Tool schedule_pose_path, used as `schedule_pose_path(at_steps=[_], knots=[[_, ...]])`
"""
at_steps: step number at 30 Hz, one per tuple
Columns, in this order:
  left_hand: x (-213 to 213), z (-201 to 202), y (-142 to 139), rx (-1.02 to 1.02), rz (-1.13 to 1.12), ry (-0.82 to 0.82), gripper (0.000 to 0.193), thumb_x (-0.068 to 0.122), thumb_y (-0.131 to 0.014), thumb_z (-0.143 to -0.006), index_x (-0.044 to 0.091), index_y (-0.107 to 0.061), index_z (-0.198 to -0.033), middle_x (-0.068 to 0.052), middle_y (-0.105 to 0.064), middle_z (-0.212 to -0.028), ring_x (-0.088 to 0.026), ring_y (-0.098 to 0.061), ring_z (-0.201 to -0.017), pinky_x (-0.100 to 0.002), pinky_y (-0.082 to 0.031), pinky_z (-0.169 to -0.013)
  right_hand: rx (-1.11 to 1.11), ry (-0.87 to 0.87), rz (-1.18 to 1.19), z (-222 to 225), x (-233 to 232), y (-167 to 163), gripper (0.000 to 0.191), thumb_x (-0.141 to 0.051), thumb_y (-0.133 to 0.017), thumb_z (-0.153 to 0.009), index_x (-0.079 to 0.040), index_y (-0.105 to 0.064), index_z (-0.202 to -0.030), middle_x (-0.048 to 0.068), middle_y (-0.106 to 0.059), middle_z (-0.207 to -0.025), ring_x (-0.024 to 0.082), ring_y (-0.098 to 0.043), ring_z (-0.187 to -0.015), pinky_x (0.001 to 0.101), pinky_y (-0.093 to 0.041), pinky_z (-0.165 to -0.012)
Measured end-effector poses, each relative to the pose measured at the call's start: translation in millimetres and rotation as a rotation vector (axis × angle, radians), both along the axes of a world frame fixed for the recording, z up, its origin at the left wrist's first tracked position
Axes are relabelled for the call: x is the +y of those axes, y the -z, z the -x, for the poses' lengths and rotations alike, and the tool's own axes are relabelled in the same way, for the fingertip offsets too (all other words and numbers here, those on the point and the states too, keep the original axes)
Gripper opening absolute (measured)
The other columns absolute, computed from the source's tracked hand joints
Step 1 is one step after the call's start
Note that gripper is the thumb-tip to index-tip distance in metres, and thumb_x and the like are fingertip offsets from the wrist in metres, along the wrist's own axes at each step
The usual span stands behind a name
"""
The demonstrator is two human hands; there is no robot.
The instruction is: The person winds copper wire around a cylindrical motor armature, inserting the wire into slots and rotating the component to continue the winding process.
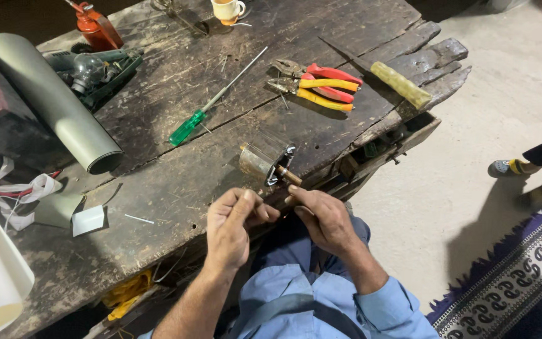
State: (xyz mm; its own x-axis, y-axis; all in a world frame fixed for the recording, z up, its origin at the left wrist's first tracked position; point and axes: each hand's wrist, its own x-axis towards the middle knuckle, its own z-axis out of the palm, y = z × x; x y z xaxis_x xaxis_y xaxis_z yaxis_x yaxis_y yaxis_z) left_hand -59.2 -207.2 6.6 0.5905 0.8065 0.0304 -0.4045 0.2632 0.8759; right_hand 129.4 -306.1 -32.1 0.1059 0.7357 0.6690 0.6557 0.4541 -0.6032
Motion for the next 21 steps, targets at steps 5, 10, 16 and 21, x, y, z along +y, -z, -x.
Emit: schedule_pose_path(at_steps=[5,10,16,21], knots=[[15,-2,-5,0.063,-0.086,-0.071,0.023,0.017,-0.058,-0.105,-0.002,-0.066,-0.093,-0.010,-0.071,-0.077,-0.019,-0.073,-0.076,-0.035,-0.062,-0.075,-0.219,0.101,-0.136,0,-4,-2,0.033,-0.010,-0.079,-0.085,-0.008,-0.071,-0.117,0.018,-0.071,-0.112,0.033,-0.073,-0.097,0.0390,-0.061,-0.079],[18,-9,-14,0.151,-0.063,-0.039,0.023,0.018,-0.059,-0.102,-0.003,-0.067,-0.095,-0.011,-0.074,-0.079,-0.019,-0.073,-0.073,-0.035,-0.063,-0.070,-0.119,0.172,-0.153,1,1,-1,0.025,-0.011,-0.086,-0.080,-0.005,-0.074,-0.102,0.014,-0.071,-0.112,0.031,-0.074,-0.095,0.0381,-0.062,-0.080],[28,-5,-28,0.204,-0.315,0.000,0.017,0.013,-0.067,-0.098,-0.002,-0.070,-0.104,-0.011,-0.075,-0.090,-0.016,-0.073,-0.080,-0.030,-0.062,-0.075,0.082,-0.027,0.002,-15,-1,-3,0.016,-0.009,-0.080,-0.085,-0.001,-0.069,-0.094,0.013,-0.070,-0.106,0.026,-0.073,-0.093,0.0340,-0.059,-0.077],[53,6,-41,0.366,-0.551,-0.233,0.027,0.023,-0.072,-0.095,-0.001,-0.071,-0.107,-0.008,-0.075,-0.089,-0.015,-0.070,-0.076,-0.029,-0.059,-0.066,0.229,-0.049,0.172,-27,2,-3,0.015,-0.010,-0.075,-0.085,0.001,-0.064,-0.087,0.010,-0.067,-0.095,0.021,-0.066,-0.079,0.0314,-0.051,-0.067]])
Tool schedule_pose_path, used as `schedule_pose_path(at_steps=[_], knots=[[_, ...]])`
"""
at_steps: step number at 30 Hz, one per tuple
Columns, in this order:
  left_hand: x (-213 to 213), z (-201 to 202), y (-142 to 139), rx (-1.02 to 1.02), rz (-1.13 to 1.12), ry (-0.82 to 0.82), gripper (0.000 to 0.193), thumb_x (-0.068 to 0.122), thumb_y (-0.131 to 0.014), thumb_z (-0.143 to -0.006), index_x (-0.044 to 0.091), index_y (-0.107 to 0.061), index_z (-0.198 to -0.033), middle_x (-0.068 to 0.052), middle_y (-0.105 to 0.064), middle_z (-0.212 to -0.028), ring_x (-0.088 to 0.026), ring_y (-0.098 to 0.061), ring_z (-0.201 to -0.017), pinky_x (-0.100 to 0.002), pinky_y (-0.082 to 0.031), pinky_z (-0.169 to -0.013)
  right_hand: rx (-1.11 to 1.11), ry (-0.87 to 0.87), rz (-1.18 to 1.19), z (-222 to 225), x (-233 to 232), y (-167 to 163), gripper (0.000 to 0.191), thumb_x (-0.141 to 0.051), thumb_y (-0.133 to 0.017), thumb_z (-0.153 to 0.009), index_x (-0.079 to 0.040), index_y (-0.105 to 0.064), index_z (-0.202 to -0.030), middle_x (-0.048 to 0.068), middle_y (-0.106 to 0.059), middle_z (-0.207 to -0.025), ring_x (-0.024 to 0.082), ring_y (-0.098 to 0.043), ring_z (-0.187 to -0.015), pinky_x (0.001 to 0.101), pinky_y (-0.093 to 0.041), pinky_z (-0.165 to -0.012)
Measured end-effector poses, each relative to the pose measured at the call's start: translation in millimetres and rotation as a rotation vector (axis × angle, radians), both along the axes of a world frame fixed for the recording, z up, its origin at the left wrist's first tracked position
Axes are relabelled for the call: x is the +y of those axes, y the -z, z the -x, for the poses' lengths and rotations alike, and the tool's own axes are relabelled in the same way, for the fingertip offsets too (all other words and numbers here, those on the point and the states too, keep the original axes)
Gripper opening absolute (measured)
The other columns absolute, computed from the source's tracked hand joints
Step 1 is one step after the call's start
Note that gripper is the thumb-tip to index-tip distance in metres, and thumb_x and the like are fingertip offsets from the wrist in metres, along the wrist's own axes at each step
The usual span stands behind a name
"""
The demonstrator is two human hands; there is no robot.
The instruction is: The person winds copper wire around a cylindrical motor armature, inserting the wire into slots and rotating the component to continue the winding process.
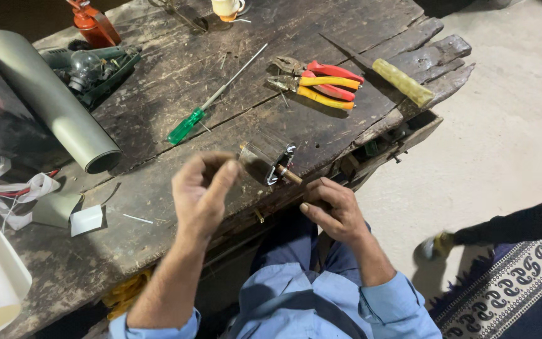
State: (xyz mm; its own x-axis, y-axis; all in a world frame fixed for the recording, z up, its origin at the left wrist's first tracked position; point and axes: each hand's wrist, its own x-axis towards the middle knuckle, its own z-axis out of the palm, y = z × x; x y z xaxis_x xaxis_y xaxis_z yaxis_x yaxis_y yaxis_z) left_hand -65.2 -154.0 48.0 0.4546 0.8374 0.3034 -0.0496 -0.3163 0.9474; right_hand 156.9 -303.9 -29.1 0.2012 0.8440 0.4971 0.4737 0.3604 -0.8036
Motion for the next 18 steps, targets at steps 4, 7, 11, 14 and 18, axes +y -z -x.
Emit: schedule_pose_path(at_steps=[4,7,11,14,18], knots=[[31,-8,-14,-0.075,-0.004,0.082,0.051,0.031,-0.075,-0.095,-0.002,-0.059,-0.130,-0.005,-0.070,-0.110,-0.013,-0.066,-0.101,-0.031,-0.056,-0.090,0.003,-0.097,0.057,-8,3,-4,0.016,-0.011,-0.073,-0.083,0.001,-0.062,-0.081,0.009,-0.063,-0.088,0.021,-0.065,-0.081,0.0331,-0.051,-0.070],[51,-18,-24,0.011,0.120,0.230,0.067,0.037,-0.076,-0.091,0.000,-0.049,-0.140,-0.005,-0.071,-0.109,-0.013,-0.065,-0.101,-0.030,-0.054,-0.084,-0.056,-0.126,0.162,-19,9,-10,0.016,-0.011,-0.072,-0.077,0.000,-0.061,-0.076,0.009,-0.061,-0.082,0.022,-0.063,-0.077,0.0344,-0.049,-0.066],[67,-32,-32,0.262,0.223,0.330,0.081,0.045,-0.075,-0.085,0.005,-0.044,-0.148,-0.007,-0.073,-0.096,-0.014,-0.061,-0.084,-0.029,-0.049,-0.071,-0.097,-0.125,0.224,-22,13,-21,0.015,-0.014,-0.072,-0.077,-0.002,-0.064,-0.076,0.010,-0.061,-0.081,0.024,-0.063,-0.077,0.0365,-0.049,-0.065],[75,-42,-32,0.394,0.245,0.395,0.088,0.053,-0.071,-0.082,0.010,-0.041,-0.153,-0.007,-0.073,-0.093,-0.014,-0.061,-0.080,-0.031,-0.046,-0.064,-0.191,-0.088,0.316,-17,15,-31,0.018,-0.018,-0.075,-0.078,-0.002,-0.066,-0.077,0.012,-0.060,-0.078,0.027,-0.062,-0.073,0.0394,-0.047,-0.062],[86,-53,-28,0.511,0.223,0.625,0.090,0.063,-0.061,-0.085,0.014,-0.040,-0.158,-0.009,-0.070,-0.089,-0.016,-0.053,-0.070,-0.032,-0.038,-0.053,-0.280,-0.072,0.341,-9,20,-45,0.022,-0.023,-0.077,-0.081,-0.003,-0.067,-0.079,0.013,-0.062,-0.078,0.031,-0.063,-0.075,0.0414,-0.047,-0.065]])
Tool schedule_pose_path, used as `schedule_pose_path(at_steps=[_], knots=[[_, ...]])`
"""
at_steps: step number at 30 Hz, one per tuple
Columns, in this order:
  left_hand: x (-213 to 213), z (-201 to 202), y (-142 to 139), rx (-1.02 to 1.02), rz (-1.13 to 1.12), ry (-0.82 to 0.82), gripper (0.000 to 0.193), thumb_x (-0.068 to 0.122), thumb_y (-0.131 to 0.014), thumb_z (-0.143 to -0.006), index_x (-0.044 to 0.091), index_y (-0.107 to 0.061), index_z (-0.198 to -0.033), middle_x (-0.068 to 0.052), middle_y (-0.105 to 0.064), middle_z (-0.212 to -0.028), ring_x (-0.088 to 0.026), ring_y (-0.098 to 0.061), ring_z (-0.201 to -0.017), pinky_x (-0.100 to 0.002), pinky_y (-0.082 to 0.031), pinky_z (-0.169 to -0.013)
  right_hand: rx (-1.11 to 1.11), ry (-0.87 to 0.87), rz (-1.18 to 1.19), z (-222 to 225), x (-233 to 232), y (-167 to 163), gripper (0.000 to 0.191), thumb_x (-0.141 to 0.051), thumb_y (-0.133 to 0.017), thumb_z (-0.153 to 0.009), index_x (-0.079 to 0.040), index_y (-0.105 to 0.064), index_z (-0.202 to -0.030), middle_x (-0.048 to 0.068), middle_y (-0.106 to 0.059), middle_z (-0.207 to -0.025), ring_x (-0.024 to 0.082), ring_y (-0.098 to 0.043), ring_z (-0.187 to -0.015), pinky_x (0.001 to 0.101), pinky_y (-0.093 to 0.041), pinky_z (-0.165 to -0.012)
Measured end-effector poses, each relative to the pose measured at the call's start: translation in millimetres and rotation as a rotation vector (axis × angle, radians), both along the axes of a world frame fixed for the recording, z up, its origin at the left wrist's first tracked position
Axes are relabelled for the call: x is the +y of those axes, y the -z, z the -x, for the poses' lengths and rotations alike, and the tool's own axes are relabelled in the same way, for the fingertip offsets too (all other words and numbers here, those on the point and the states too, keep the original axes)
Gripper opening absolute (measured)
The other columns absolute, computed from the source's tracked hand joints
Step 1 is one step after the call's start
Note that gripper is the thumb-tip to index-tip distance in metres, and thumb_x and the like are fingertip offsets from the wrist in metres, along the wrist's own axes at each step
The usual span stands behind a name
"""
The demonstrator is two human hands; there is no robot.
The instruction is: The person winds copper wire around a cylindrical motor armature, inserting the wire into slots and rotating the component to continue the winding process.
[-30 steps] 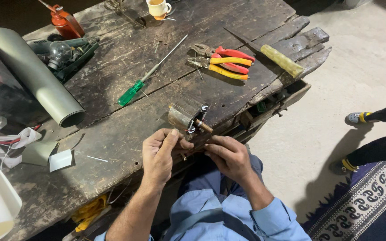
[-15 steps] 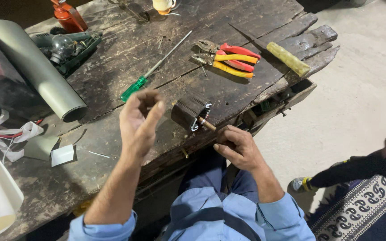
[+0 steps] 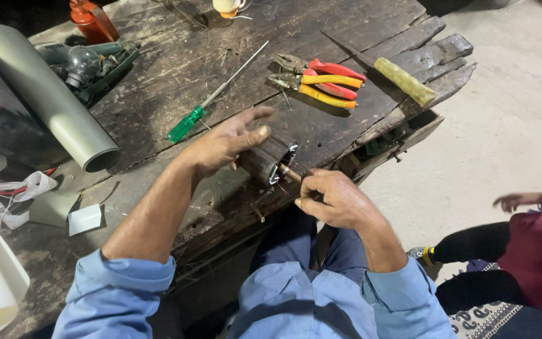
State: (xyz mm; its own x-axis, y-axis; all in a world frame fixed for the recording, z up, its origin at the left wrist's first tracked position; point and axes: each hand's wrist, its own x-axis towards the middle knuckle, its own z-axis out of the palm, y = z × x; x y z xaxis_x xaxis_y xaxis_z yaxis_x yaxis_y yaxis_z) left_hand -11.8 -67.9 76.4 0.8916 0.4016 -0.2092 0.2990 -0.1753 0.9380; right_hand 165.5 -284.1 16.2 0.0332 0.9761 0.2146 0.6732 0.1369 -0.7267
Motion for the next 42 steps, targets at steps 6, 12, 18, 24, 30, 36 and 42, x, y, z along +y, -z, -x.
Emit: schedule_pose_path(at_steps=[6,12,18,24,30,36,42], knots=[[11,-8,1,-0.030,0.063,0.194,0.085,0.069,-0.051,-0.091,0.017,-0.041,-0.158,0.006,-0.068,-0.124,-0.005,-0.061,-0.078,-0.024,-0.041,-0.051,-0.034,0.046,0.055,8,3,-10,0.023,-0.025,-0.078,-0.081,-0.004,-0.069,-0.077,0.013,-0.066,-0.077,0.033,-0.065,-0.075,0.0428,-0.049,-0.065],[14,-6,5,0.001,-0.040,0.184,0.081,0.069,-0.050,-0.090,0.019,-0.041,-0.154,0.000,-0.064,-0.095,-0.005,-0.050,-0.059,-0.022,-0.039,-0.046,0.049,0.179,-0.064,27,-1,-3,0.020,-0.022,-0.081,-0.082,-0.004,-0.071,-0.084,0.010,-0.070,-0.079,0.028,-0.069,-0.072,0.0377,-0.053,-0.064],[18,-1,8,-0.142,0.265,-0.020,0.071,0.053,-0.059,-0.094,0.010,-0.041,-0.148,0.003,-0.055,-0.092,-0.008,-0.053,-0.060,-0.027,-0.047,-0.048,-0.039,0.282,-0.434,40,-9,15,0.015,-0.017,-0.081,-0.086,-0.006,-0.071,-0.090,0.008,-0.071,-0.086,0.027,-0.068,-0.080,0.0367,-0.053,-0.070],[15,3,16,-0.034,0.216,-0.294,0.051,0.019,-0.059,-0.094,0.009,-0.043,-0.142,-0.001,-0.053,-0.083,-0.010,-0.054,-0.066,-0.027,-0.046,-0.051,-0.105,0.421,-0.501,47,0,27,0.016,-0.017,-0.080,-0.091,-0.007,-0.070,-0.098,0.005,-0.071,-0.083,0.021,-0.066,-0.072,0.0338,-0.051,-0.065],[17,19,32,-0.114,0.228,-0.338,0.046,0.007,-0.063,-0.089,0.011,-0.044,-0.131,-0.005,-0.063,-0.082,-0.016,-0.063,-0.070,-0.029,-0.050,-0.053,-0.269,0.544,-0.489,59,-1,17,0.021,-0.016,-0.080,-0.087,-0.007,-0.075,-0.106,0.007,-0.060,-0.074,0.026,-0.060,-0.070,0.0379,-0.049,-0.061],[12,20,49,-0.279,0.456,-0.410,0.037,0.005,-0.060,-0.090,0.013,-0.040,-0.120,-0.005,-0.065,-0.082,-0.019,-0.068,-0.066,-0.033,-0.054,-0.048,-0.246,0.647,-0.508,77,5,8,0.016,-0.014,-0.081,-0.086,-0.009,-0.074,-0.100,0.010,-0.062,-0.094,0.028,-0.065,-0.082,0.0378,-0.053,-0.068],[23,24,51,-0.293,0.377,-0.407,0.026,0.005,-0.061,-0.095,0.012,-0.046,-0.115,-0.002,-0.059,-0.078,-0.011,-0.059,-0.060,-0.023,-0.040,-0.042,-0.222,0.459,-0.512,62,10,3,0.023,-0.007,-0.077,-0.084,-0.009,-0.071,-0.106,0.014,-0.065,-0.118,0.033,-0.070,-0.096,0.0391,-0.057,-0.079]])
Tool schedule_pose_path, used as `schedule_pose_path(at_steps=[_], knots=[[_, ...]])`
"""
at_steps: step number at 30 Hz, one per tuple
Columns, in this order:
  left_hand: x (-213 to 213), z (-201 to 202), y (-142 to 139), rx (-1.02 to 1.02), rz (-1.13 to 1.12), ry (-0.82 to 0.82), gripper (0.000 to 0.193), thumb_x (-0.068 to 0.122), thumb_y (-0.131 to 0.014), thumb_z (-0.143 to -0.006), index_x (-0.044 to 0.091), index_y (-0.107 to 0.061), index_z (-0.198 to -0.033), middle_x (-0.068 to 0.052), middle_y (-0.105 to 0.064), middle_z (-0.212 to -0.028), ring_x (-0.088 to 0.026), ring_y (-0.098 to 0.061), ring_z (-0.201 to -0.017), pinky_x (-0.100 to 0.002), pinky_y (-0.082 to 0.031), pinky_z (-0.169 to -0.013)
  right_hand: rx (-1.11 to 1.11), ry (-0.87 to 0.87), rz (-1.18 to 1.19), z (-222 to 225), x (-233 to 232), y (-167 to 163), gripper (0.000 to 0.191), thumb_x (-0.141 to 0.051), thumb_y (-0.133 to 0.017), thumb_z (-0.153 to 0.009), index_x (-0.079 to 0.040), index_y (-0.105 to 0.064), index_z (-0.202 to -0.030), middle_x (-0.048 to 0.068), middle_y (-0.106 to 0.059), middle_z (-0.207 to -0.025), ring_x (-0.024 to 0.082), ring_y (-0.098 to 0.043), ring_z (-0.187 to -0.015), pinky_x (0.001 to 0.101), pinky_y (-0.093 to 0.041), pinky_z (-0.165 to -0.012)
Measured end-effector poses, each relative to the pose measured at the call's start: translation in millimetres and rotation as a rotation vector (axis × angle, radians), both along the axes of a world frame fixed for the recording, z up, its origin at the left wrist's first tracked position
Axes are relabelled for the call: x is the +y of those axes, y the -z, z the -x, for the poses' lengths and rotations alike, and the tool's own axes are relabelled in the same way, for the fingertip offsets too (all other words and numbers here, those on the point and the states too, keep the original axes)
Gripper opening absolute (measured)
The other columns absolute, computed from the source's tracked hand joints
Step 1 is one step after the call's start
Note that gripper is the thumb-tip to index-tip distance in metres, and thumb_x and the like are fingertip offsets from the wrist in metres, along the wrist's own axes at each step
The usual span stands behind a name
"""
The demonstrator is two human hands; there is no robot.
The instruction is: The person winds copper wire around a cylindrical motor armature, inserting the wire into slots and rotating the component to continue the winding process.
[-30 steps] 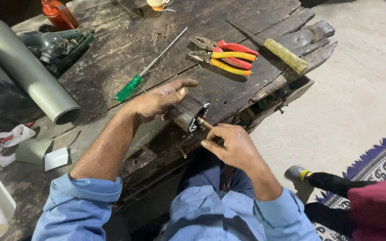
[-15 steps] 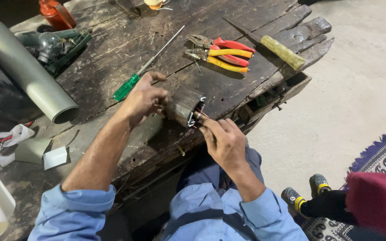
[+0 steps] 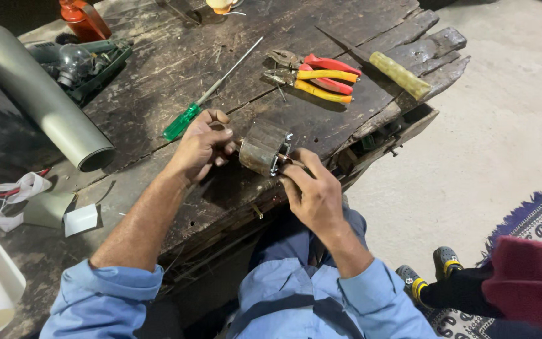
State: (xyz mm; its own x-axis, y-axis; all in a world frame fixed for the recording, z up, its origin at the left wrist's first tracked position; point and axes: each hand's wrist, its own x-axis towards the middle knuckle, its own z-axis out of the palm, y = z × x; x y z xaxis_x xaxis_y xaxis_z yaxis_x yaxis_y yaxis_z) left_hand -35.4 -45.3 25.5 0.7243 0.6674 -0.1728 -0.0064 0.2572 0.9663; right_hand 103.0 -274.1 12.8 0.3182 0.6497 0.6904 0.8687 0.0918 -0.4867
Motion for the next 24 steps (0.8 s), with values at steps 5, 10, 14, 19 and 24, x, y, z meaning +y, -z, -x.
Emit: schedule_pose_path(at_steps=[5,10,14,19,24], knots=[[16,5,10,-0.006,-0.081,0.077,0.024,0.002,-0.062,-0.094,0.012,-0.049,-0.111,0.000,-0.056,-0.078,-0.008,-0.055,-0.060,-0.023,-0.034,-0.040,-0.023,-0.131,0.128,-26,12,-1,0.041,0.003,-0.070,-0.081,-0.010,-0.072,-0.121,0.011,-0.068,-0.113,0.032,-0.071,-0.096,0.0386,-0.058,-0.079],[35,8,11,0.020,-0.313,0.214,0.021,0.001,-0.064,-0.095,0.009,-0.053,-0.111,0.000,-0.056,-0.085,-0.009,-0.057,-0.072,-0.025,-0.048,-0.062,-0.010,-0.172,0.130,-34,18,3,0.045,0.006,-0.068,-0.079,-0.011,-0.074,-0.121,0.009,-0.070,-0.105,0.031,-0.071,-0.093,0.0379,-0.057,-0.077],[43,23,1,0.253,-0.525,0.244,0.017,0.004,-0.063,-0.097,0.008,-0.055,-0.111,0.000,-0.059,-0.090,-0.010,-0.054,-0.079,-0.029,-0.047,-0.069,-0.025,-0.168,0.127,-35,21,4,0.046,0.008,-0.066,-0.077,-0.010,-0.074,-0.119,0.009,-0.070,-0.105,0.030,-0.071,-0.092,0.0367,-0.057,-0.076],[40,23,-7,0.320,-0.824,0.274,0.013,0.007,-0.063,-0.094,0.005,-0.057,-0.105,-0.004,-0.066,-0.094,-0.015,-0.064,-0.091,-0.034,-0.054,-0.083,-0.064,-0.176,0.112,-35,25,-1,0.045,0.007,-0.067,-0.076,-0.010,-0.073,-0.117,0.008,-0.070,-0.106,0.030,-0.071,-0.093,0.0369,-0.058,-0.077],[41,28,-7,0.471,-0.990,0.295,0.014,0.007,-0.059,-0.090,0.004,-0.058,-0.104,-0.010,-0.069,-0.089,-0.025,-0.068,-0.086,-0.039,-0.054,-0.078,-0.068,-0.159,0.164,-36,29,-1,0.046,0.007,-0.067,-0.075,-0.011,-0.074,-0.117,0.008,-0.070,-0.105,0.030,-0.071,-0.091,0.0379,-0.057,-0.075]])
